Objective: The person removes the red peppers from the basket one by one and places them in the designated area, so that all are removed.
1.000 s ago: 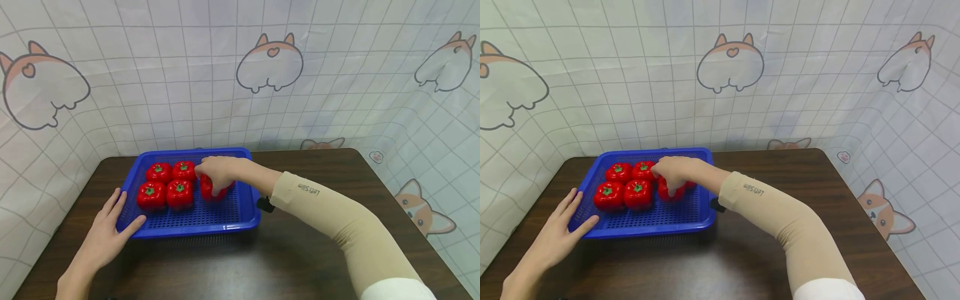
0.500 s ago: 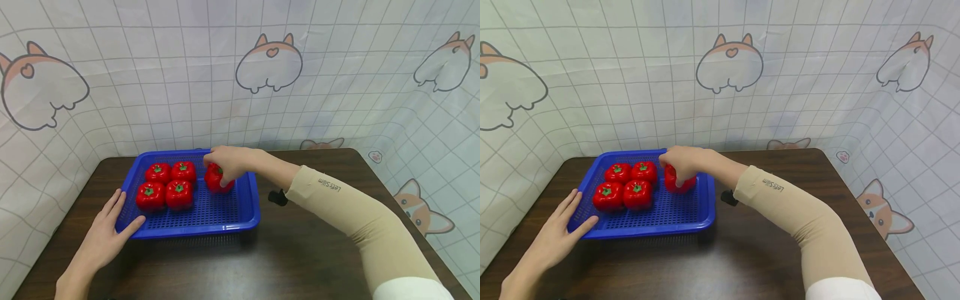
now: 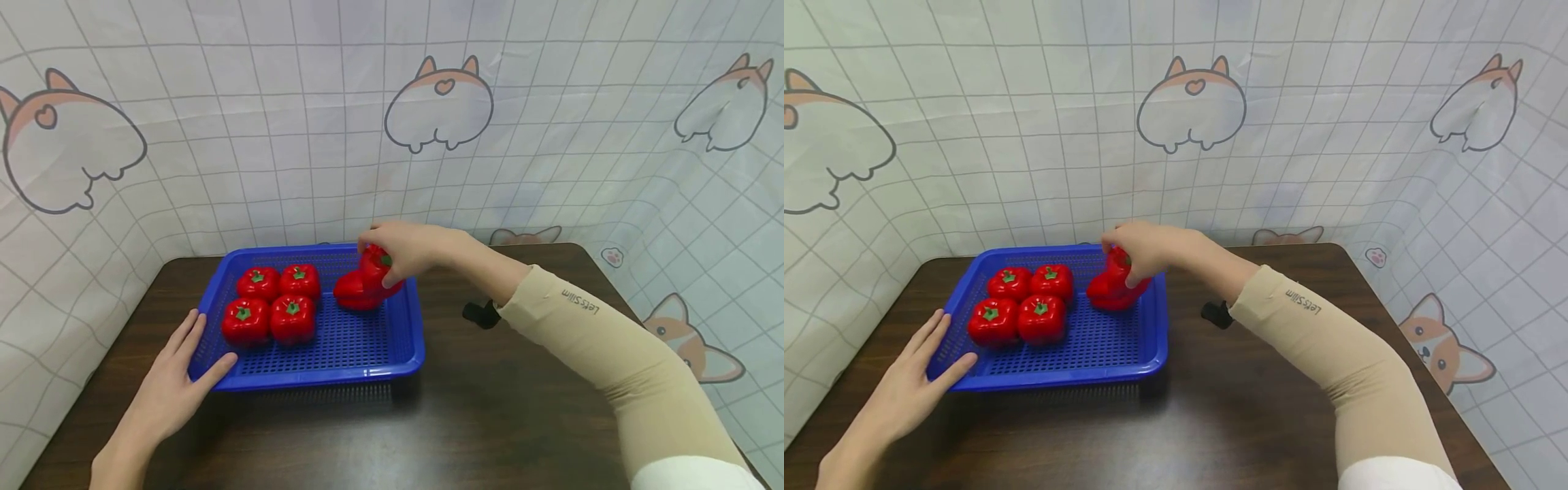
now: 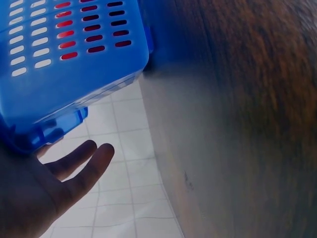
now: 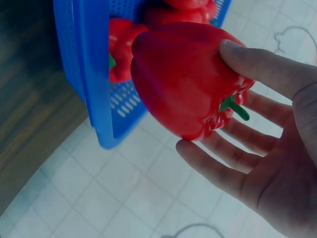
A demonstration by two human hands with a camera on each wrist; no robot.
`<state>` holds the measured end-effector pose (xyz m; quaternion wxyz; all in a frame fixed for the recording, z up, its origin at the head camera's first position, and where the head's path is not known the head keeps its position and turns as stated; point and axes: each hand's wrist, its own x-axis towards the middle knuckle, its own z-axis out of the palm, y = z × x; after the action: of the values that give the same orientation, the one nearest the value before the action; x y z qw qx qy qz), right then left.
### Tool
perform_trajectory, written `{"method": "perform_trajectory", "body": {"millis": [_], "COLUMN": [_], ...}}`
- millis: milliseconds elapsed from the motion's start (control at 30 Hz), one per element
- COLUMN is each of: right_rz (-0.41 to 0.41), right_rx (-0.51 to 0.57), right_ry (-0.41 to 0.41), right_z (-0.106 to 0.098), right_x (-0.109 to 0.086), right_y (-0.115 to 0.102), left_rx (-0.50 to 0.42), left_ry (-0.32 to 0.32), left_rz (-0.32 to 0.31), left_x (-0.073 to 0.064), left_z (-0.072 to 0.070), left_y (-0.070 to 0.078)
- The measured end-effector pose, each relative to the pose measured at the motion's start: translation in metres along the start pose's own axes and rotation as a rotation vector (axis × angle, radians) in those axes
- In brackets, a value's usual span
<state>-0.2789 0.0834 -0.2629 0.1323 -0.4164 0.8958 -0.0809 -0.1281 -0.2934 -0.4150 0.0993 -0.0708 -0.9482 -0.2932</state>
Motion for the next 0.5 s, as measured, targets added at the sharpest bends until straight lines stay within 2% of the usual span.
{"method": "perform_trajectory", "body": {"millis": [300, 500], "right_rz": [0.040, 0.092], "right_rx": [0.041, 0.042], "right_ry": [0.076, 0.116], "right_z": [-0.009, -0.012], "right_x": [-0.022, -0.038], "right_y": [0.019, 0.034], "left_rx": [-0.002, -0.001], "left_ry": [-0.018, -0.002], "left_rz": [0.001, 0.039], "left_x": [-0.001, -0.003], "left_z": [-0.002, -0.004], "left_y": [0.000, -0.002]}}
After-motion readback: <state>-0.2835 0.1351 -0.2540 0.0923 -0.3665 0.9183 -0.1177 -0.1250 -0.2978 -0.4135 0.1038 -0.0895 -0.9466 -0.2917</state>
